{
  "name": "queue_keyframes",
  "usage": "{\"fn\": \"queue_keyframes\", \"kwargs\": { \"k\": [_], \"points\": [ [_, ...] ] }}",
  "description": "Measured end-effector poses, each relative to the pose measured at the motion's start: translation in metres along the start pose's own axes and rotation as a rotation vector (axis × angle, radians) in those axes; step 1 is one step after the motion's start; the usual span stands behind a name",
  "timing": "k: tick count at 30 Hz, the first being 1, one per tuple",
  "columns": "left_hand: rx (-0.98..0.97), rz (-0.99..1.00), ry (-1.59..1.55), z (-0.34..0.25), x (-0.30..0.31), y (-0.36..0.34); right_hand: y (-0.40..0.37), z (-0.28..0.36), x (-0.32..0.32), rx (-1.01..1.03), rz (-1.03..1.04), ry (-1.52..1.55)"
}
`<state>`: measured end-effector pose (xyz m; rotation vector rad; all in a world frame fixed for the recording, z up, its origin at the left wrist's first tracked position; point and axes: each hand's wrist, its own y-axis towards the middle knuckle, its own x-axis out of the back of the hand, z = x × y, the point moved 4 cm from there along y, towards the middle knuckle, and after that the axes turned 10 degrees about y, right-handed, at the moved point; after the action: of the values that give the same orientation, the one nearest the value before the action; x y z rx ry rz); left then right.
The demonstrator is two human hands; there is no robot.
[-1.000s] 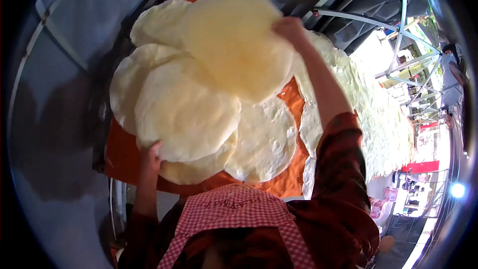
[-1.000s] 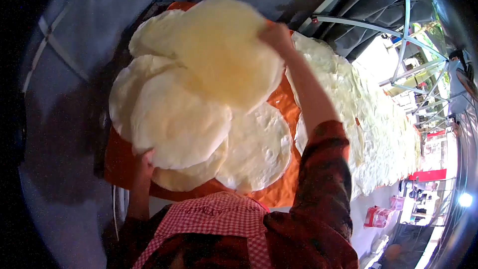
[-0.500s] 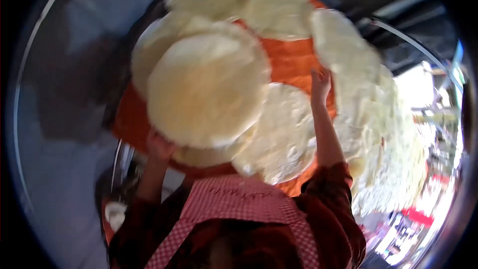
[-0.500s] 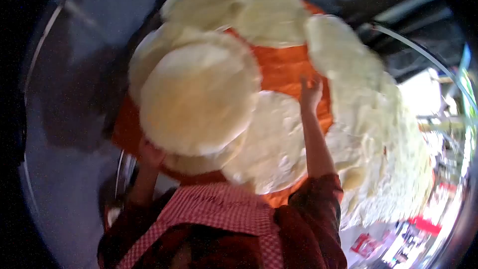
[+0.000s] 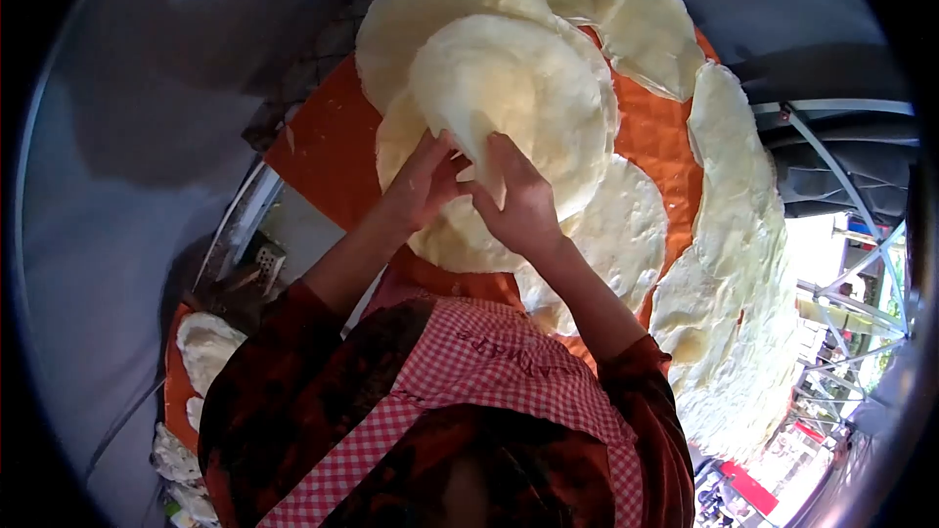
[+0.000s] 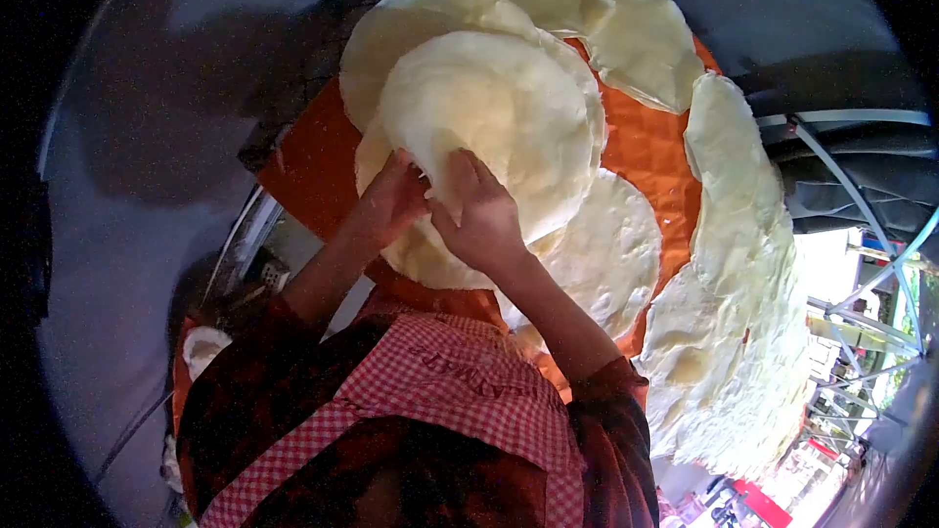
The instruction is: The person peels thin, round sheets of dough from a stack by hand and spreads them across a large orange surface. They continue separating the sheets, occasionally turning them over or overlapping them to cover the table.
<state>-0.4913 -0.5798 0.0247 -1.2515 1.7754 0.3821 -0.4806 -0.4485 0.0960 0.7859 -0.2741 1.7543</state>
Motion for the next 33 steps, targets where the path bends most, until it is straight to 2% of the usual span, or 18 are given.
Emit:
{"fn": "queue_keyframes", "kwargs": {
  "k": [7,10,12,15,18,19,22,23,24,25,27,28,29,30,31,33],
  "points": [
    [-0.089,0.097,0.173,-0.014,-0.025,0.004,0.01,0.003,0.024,-0.133,-0.002,0.261],
    [-0.05,0.082,0.13,-0.016,-0.031,0.007,0.011,0.001,0.029,-0.167,-0.004,0.324],
    [-0.036,0.003,0.223,-0.015,-0.034,0.011,0.011,0.0,0.03,-0.193,-0.009,0.383],
    [-0.039,-0.097,0.311,-0.019,-0.044,0.01,0.01,0.012,0.03,-0.162,-0.063,0.18],
    [-0.038,-0.154,0.347,-0.016,-0.043,0.012,0.008,0.032,0.023,-0.018,-0.134,-0.174],
    [-0.032,-0.165,0.357,-0.011,-0.038,0.015,0.01,0.037,0.017,-0.062,-0.132,-0.259],
    [-0.293,-0.171,0.822,0.021,0.012,0.03,0.009,0.031,-0.015,-0.145,-0.026,-0.411],
    [-0.408,-0.17,0.914,0.032,0.028,0.037,0.008,0.026,-0.023,-0.064,-0.085,-0.491],
    [-0.361,-0.205,0.694,0.03,0.023,0.036,0.008,0.023,-0.027,0.01,-0.138,-0.579],
    [-0.329,-0.249,0.468,0.028,0.019,0.035,0.013,0.027,-0.026,-0.045,-0.113,-0.599],
    [-0.094,-0.294,0.221,0.02,0.033,0.028,0.022,0.034,-0.014,-0.179,0.025,-0.533],
    [-0.116,-0.263,0.387,0.014,0.035,0.026,0.029,0.034,-0.006,-0.254,0.138,-0.45],
    [-0.087,-0.402,0.443,0.014,0.037,0.021,0.035,0.029,0.001,-0.319,0.253,-0.361],
    [-0.059,-0.547,0.495,-0.002,0.018,0.009,0.042,0.019,0.017,-0.277,0.094,-0.397],
    [-0.036,-0.569,0.48,-0.011,0.014,0.003,0.049,0.003,0.035,-0.229,-0.061,-0.43],
    [0.082,-0.521,0.511,-0.015,0.068,0.009,0.067,-0.04,0.107,-0.229,-0.079,-0.372]
  ]
}}
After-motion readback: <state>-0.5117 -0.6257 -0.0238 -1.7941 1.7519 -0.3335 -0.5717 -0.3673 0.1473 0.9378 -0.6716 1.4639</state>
